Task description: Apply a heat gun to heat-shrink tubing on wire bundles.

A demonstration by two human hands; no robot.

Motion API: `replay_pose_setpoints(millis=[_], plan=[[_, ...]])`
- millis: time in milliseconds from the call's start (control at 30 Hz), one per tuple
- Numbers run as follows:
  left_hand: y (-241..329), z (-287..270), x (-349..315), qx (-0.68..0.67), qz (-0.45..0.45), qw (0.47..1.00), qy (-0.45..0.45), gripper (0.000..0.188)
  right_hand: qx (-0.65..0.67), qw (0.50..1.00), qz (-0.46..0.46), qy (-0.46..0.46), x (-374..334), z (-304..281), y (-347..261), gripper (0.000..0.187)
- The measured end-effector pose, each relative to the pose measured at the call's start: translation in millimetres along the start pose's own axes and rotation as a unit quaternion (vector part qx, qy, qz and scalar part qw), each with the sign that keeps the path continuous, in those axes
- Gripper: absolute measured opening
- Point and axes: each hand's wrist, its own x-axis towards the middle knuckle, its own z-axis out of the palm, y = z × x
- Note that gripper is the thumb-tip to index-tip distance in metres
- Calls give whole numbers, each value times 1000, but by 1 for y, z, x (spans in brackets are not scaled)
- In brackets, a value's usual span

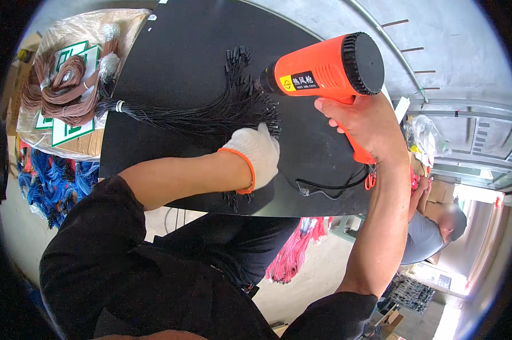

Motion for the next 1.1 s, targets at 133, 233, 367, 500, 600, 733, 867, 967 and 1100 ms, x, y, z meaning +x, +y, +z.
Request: replay_pose_setpoints(millis=[133,233,367,500,600,733,867,967,1100], plan=[[-1,-7,-8,-11,123,989,-76,44,-19,1000,-16,6,-1,0,-5,29],[0,-6,-11,-61,125,988,-62,39,-20,1000,-15,-4,0,1,-7,27],[0,-19,-13,-61,120,988,-77,27,-52,999,-16,-4,2,2,-11,26],[-1,-17,-9,-57,112,989,-82,26,-53,998,-17,-18,2,0,-15,26],[-4,-20,-8,-26,110,990,-84,26,-45,999,-19,2,5,0,-9,27],[-16,-36,-10,33,122,990,-64,26,-31,999,-27,15,2,-4,-7,29],[-42,-37,4,94,25,995,-32,25,-14,999,-40,10,11,-8,6,31],[-79,-27,3,122,-22,991,43,24,-14,999,-42,10,9,-14,6,32],[-132,24,-1,131,84,967,202,23,5,998,-57,7,5,-6,9,31]])
